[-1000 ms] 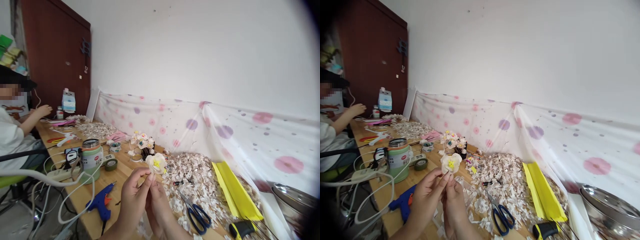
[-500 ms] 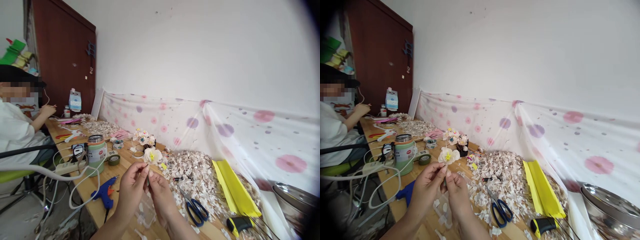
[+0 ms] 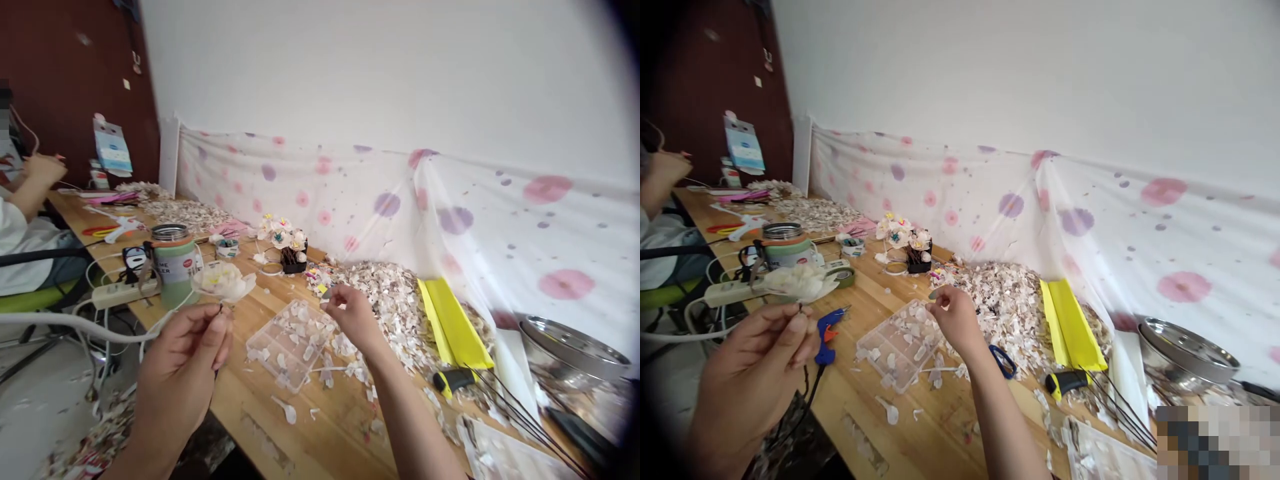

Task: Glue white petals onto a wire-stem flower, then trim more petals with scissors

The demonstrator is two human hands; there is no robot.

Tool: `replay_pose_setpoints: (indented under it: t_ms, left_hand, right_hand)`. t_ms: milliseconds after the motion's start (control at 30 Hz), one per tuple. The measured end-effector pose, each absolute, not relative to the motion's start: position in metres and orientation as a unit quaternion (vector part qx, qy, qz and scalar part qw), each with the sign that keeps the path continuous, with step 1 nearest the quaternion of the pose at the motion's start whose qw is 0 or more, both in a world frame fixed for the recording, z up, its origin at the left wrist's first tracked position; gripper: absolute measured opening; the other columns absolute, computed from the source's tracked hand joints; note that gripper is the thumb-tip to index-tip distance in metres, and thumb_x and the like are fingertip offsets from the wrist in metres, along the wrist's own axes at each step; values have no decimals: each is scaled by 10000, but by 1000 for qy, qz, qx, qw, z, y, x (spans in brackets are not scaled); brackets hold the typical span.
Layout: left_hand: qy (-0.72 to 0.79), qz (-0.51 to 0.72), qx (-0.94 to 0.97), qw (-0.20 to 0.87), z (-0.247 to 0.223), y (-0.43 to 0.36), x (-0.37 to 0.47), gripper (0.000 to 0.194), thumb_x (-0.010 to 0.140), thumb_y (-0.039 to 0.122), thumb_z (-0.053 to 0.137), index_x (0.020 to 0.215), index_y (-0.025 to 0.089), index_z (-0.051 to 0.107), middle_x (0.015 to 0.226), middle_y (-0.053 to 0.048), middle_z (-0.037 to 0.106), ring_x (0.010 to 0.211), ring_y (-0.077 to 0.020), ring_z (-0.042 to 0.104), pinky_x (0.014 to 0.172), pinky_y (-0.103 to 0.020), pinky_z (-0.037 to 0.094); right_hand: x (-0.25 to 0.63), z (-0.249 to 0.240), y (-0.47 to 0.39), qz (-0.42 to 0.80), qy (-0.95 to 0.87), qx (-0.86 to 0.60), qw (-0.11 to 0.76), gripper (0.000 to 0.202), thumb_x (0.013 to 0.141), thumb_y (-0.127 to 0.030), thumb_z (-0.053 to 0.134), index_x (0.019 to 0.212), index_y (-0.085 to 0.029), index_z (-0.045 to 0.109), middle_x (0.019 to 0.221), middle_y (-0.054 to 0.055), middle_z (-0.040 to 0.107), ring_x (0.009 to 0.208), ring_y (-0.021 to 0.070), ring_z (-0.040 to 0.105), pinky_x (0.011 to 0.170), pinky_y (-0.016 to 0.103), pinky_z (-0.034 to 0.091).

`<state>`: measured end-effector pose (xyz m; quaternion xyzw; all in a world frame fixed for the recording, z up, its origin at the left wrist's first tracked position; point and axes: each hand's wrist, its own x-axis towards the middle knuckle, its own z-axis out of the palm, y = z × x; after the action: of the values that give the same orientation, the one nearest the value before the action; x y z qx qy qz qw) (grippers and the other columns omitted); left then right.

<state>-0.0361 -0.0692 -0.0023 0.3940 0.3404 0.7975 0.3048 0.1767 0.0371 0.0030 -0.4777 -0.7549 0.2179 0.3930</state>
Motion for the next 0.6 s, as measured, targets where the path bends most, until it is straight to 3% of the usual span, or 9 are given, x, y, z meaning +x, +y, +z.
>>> replay_pose_setpoints:
  t_ms: [100,267,400,600]
  left_hand:
    - [350,793,366,338,-13,-65,-37,270,650,337,828,835,225,668,698,35,643,447,-54,424,406,-193,316]
    - [355,786,361,354,-22,-56,-42,214,719,318,785,862,228,654,613,52,603,471,-60,446,409,-162,327]
    - [349,779,372,365,-20,-58,-48,209,724,299,782,879,226,662,588,54,584,431,-55,419,386,-167,328]
    - [371,765,361,382,-28,-62,-62,208,679,289,814,846,228,705,796,9,629,475,-57,457,353,-165,337]
  right_hand:
    - [168,-23,49,175,-812,-495,255,53,775,-106,657,751,-153,660,717,9,640,734,173,595,744,321,449]
    - [158,-60,60,134,-862,-483,69,145,903,-284,638,875,-144,660,945,29,684,913,186,645,873,415,504]
    - [167,-65,70,93,-856,-507,47,151,936,-278,596,983,-151,662,1057,53,678,1008,205,635,919,440,496]
    - [185,-60,80,69,-837,-539,56,145,947,-261,581,983,-147,663,1025,48,688,961,189,654,891,416,520]
